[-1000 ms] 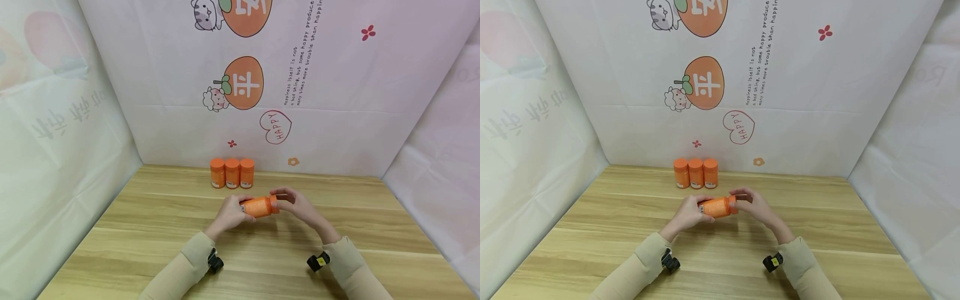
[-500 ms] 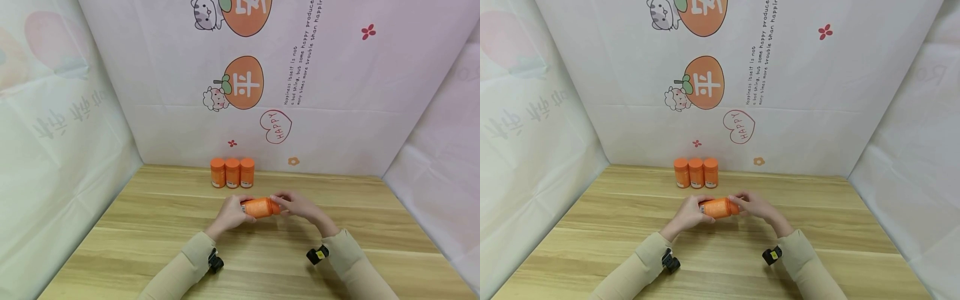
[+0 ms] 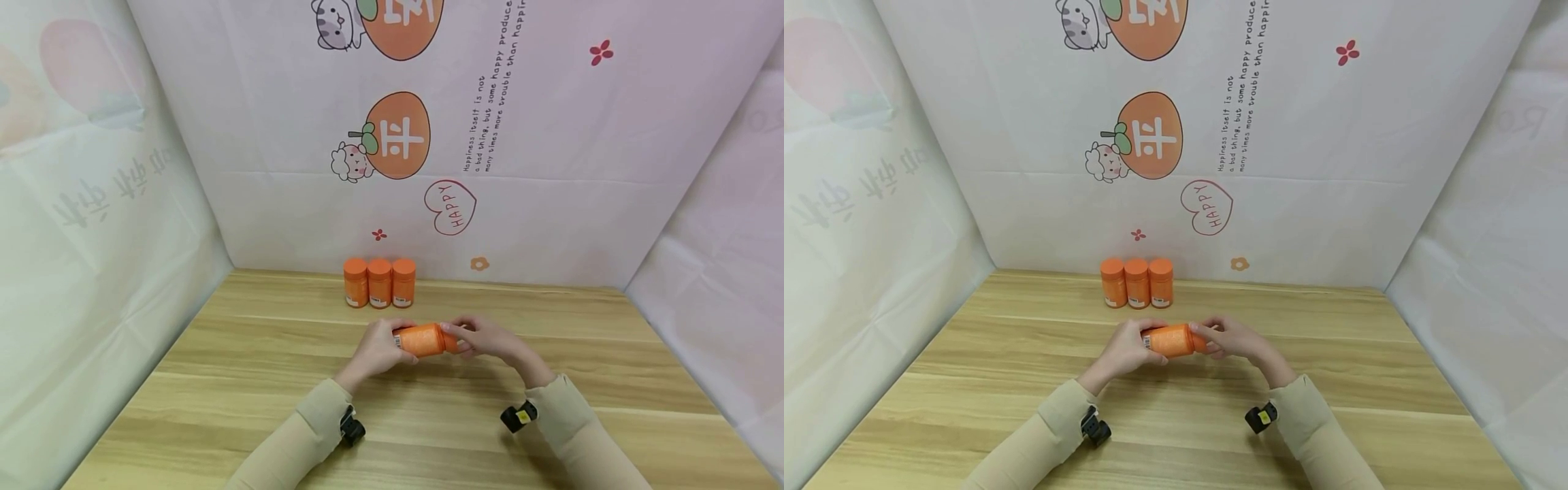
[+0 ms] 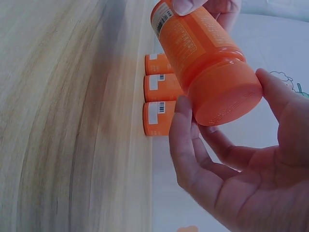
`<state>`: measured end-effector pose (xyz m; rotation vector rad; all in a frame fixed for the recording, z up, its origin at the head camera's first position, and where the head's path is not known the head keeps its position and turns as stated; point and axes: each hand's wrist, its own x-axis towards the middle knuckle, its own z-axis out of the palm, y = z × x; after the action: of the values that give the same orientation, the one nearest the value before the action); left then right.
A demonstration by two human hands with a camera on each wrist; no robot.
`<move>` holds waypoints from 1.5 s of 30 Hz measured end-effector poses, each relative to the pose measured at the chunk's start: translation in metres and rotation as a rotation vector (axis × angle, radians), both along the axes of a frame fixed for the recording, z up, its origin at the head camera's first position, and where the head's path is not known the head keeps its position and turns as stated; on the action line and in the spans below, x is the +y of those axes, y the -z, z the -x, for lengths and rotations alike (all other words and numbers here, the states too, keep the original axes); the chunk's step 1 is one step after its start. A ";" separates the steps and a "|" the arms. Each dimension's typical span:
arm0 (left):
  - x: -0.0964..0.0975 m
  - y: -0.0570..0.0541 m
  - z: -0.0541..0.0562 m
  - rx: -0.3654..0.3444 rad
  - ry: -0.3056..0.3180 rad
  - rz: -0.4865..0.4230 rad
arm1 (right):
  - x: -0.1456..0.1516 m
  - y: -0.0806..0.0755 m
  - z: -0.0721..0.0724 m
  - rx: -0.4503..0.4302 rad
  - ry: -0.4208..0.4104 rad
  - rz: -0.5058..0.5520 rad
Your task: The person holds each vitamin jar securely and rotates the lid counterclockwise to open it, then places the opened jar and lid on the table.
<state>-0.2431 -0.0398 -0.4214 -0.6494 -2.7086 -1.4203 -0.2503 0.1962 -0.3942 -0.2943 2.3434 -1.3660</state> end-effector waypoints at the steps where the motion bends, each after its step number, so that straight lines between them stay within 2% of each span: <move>1: 0.000 0.000 0.000 -0.002 -0.002 0.000 | 0.000 0.000 0.000 -0.002 -0.001 0.007; 20: 0.000 0.000 -0.001 -0.004 0.002 0.003 | 0.003 -0.001 -0.006 0.111 -0.049 0.038; 29: 0.000 0.001 0.000 -0.003 0.006 -0.008 | 0.005 -0.001 -0.007 0.173 -0.063 -0.002; 45: 0.000 0.002 0.001 -0.001 0.013 -0.012 | 0.007 -0.001 -0.008 0.178 -0.074 0.067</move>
<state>-0.2438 -0.0395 -0.4236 -0.6678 -2.6992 -1.4391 -0.2422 0.2035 -0.3930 -0.5378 2.4053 -1.4372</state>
